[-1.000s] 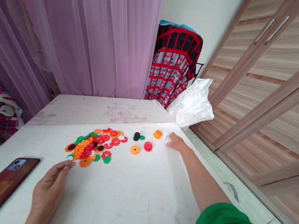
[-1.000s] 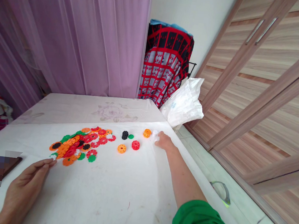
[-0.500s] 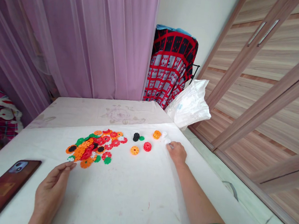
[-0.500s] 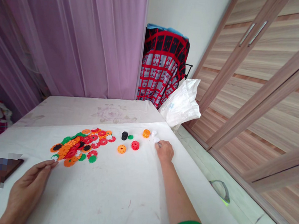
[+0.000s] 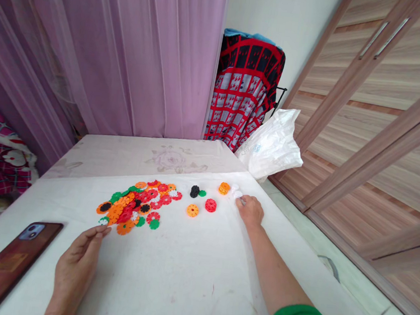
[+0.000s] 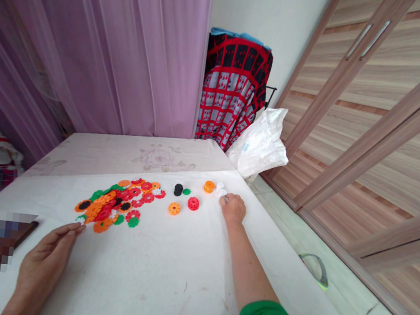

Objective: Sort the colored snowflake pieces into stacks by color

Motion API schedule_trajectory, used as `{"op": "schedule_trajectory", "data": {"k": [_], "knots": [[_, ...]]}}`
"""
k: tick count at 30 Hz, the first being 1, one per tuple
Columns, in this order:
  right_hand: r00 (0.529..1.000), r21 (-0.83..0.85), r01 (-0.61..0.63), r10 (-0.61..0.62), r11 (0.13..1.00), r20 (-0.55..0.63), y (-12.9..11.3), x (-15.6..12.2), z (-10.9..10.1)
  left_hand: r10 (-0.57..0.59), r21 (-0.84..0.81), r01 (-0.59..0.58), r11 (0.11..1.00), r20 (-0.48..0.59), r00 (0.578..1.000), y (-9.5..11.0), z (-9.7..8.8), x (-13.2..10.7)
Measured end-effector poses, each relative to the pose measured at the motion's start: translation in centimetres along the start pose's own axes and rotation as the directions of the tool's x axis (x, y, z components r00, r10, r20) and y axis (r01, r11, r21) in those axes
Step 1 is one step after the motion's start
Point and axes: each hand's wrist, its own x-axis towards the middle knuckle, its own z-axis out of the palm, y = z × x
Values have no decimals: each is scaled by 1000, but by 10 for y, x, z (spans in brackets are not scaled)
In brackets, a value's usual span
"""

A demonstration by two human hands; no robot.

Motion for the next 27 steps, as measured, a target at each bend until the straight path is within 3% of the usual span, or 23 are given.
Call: {"op": "schedule_trajectory", "data": {"k": [10, 27], "knots": [[1000, 10, -4, 4, 1000, -4, -4, 0, 2, 53, -5, -53, 999, 6, 999, -2, 1, 0], [995, -26, -90, 89, 996, -53, -16, 12, 12, 35, 3, -35, 999, 18, 999, -5, 0, 2]]}}
